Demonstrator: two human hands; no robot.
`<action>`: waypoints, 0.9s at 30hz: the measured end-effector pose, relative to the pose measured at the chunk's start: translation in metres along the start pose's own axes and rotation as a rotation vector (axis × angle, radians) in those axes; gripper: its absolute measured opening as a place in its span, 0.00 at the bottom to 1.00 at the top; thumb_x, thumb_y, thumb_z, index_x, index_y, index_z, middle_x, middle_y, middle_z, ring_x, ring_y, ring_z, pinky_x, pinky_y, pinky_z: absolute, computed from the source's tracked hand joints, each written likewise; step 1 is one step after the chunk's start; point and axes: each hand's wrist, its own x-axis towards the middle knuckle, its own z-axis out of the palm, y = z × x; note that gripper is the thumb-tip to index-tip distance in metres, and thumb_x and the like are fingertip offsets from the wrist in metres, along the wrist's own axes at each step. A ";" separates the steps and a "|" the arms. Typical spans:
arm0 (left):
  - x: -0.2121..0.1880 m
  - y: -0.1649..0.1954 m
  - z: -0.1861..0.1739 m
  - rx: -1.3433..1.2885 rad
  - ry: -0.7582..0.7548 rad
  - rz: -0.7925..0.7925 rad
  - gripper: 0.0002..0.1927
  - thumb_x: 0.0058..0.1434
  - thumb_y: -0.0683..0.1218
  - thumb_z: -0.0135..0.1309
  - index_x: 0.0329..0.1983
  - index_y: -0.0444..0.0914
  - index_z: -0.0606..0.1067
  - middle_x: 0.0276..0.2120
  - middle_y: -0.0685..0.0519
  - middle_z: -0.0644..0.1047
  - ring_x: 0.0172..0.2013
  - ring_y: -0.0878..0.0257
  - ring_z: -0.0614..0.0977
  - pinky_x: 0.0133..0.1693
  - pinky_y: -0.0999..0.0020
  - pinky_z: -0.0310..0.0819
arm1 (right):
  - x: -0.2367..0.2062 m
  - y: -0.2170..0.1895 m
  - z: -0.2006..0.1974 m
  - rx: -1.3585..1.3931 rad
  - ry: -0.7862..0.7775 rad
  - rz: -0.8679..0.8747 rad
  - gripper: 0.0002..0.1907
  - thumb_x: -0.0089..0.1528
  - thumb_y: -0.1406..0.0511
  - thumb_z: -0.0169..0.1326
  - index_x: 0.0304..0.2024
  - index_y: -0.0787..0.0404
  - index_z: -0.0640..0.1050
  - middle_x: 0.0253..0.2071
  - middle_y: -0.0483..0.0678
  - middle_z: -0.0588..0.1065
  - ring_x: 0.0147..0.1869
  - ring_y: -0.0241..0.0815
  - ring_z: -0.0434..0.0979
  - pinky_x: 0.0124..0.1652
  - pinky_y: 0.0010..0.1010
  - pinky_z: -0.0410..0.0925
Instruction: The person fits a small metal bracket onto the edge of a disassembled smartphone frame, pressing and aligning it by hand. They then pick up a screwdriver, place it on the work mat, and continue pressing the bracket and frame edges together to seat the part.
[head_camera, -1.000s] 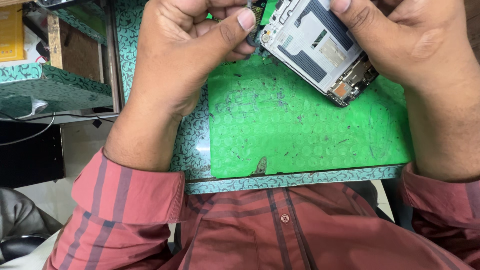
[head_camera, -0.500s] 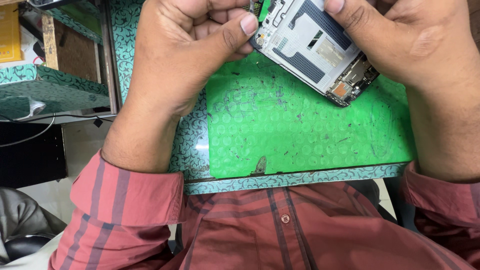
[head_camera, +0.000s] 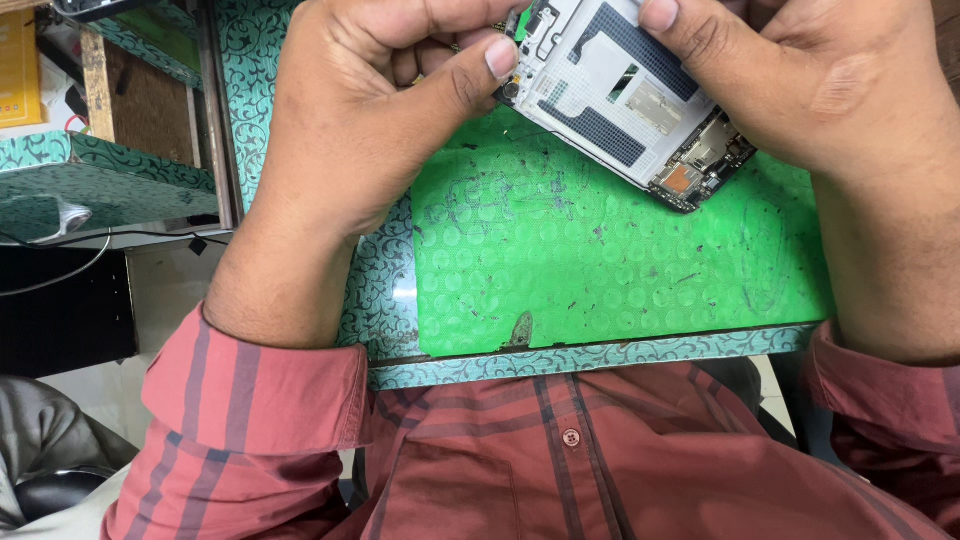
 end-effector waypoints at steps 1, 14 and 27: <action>0.000 0.000 0.000 0.016 0.001 -0.003 0.11 0.73 0.33 0.60 0.57 0.31 0.79 0.45 0.53 0.82 0.40 0.72 0.82 0.46 0.79 0.79 | 0.000 0.000 0.000 0.004 0.000 0.001 0.11 0.77 0.63 0.57 0.49 0.67 0.78 0.34 0.45 0.77 0.35 0.30 0.78 0.34 0.20 0.71; 0.004 0.002 -0.002 -0.021 -0.016 -0.041 0.11 0.69 0.32 0.61 0.54 0.30 0.78 0.45 0.51 0.83 0.45 0.69 0.84 0.51 0.74 0.83 | 0.003 -0.008 0.002 -0.148 0.029 0.000 0.09 0.75 0.65 0.59 0.47 0.67 0.79 0.35 0.47 0.77 0.35 0.33 0.77 0.33 0.24 0.69; 0.005 0.004 -0.002 -0.011 0.027 -0.127 0.13 0.67 0.32 0.62 0.54 0.29 0.77 0.44 0.49 0.83 0.42 0.68 0.85 0.49 0.73 0.84 | 0.008 -0.010 0.004 -0.114 -0.020 0.049 0.10 0.74 0.64 0.58 0.44 0.66 0.78 0.31 0.44 0.75 0.29 0.30 0.73 0.27 0.22 0.66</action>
